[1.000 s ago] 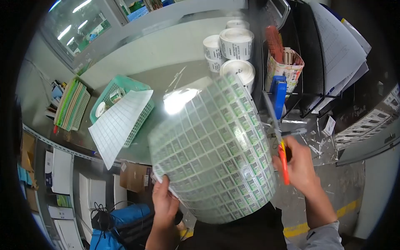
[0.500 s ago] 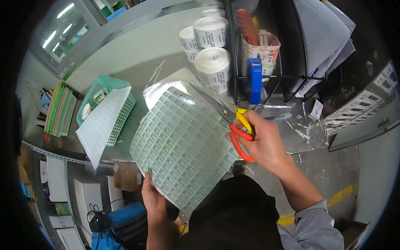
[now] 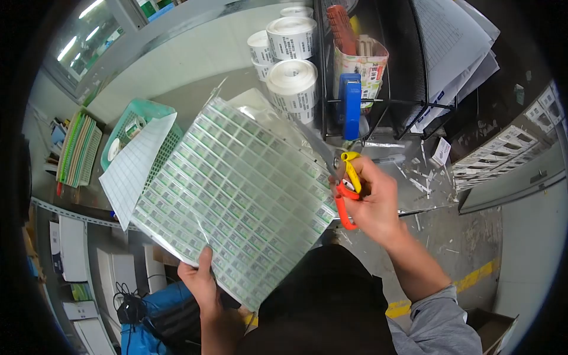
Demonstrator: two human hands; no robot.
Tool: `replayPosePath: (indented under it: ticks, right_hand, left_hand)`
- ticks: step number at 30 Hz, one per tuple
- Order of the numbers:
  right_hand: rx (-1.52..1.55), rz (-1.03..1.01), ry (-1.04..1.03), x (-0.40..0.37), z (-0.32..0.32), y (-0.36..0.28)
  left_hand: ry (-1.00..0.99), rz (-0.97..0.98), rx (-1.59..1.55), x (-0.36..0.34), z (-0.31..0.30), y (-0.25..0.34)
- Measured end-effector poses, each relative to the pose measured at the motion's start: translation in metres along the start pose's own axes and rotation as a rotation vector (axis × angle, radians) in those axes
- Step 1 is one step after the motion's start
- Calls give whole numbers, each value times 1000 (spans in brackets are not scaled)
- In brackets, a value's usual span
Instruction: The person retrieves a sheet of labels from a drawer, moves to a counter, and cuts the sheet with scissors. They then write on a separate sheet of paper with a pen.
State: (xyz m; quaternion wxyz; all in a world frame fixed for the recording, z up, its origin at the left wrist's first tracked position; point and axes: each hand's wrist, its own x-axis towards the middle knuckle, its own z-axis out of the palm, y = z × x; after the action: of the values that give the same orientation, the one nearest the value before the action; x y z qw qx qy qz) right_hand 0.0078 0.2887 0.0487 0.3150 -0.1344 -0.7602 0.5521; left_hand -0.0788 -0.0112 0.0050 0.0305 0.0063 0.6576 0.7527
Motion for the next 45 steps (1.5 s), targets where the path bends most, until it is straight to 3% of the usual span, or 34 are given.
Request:
replayPosePath:
  ticks: [2, 5, 6, 8, 9, 12, 14, 16, 20, 24, 26, 29, 32, 34, 37, 40, 45]
  right_hand:
    - [-124, -8, -31, -2, 3, 5]
    - [-232, 16, -59, 0, 11, 12]
    - [-273, 52, -71, 0, 11, 12]
    - [-290, 78, -81, -2, 9, 10]
    - [-290, 85, -70, -3, 9, 9]
    - [-275, 120, -68, -6, 6, 13]
    - [-260, 142, -79, -9, 5, 18]
    - [-212, 104, 1, -11, 6, 23]
    - [-243, 54, 102, -22, -12, 16]
    - [-213, 146, -96, -53, -35, 1]
    - [61, 328, -413, -69, -38, -7]
    - [24, 488, -736, -80, -44, -16]
    - [165, 588, -841, -98, -48, -9]
    - [174, 581, -817, -104, -47, -12]
    - [167, 826, -660, -108, -46, -15]
    - [134, 801, -515, -107, -47, -17]
    - [112, 794, -466, -110, -54, -11]
  left_hand:
    - [15, 22, 64, 7, -1, -8]
    - [-54, -324, -242, 20, -5, -32]
    - [-62, -322, -238, 18, -5, -31]
    - [36, -467, -581, 4, 1, -23]
    - [-38, -448, -644, -5, 3, -19]
    - [12, -540, -645, -25, -3, -33]
    - [-67, -531, -526, -34, -1, -30]
    - [-87, -370, -274, -32, 8, -28]
    - [-25, -247, -250, -25, 18, -19]
    - [-2, -254, -251, -24, 24, -17]
    - [-7, -268, -261, -24, 22, -18]
    - [-10, -268, -271, -23, 21, -20]
    - [-14, -255, -269, -22, 24, -16]
    - [-10, -255, -250, -21, 21, -17]
    - [-27, -243, -244, -21, 22, -14]
    - [-17, -239, -236, -21, 22, -13]
    - [-27, -230, -261, -20, 19, -14]
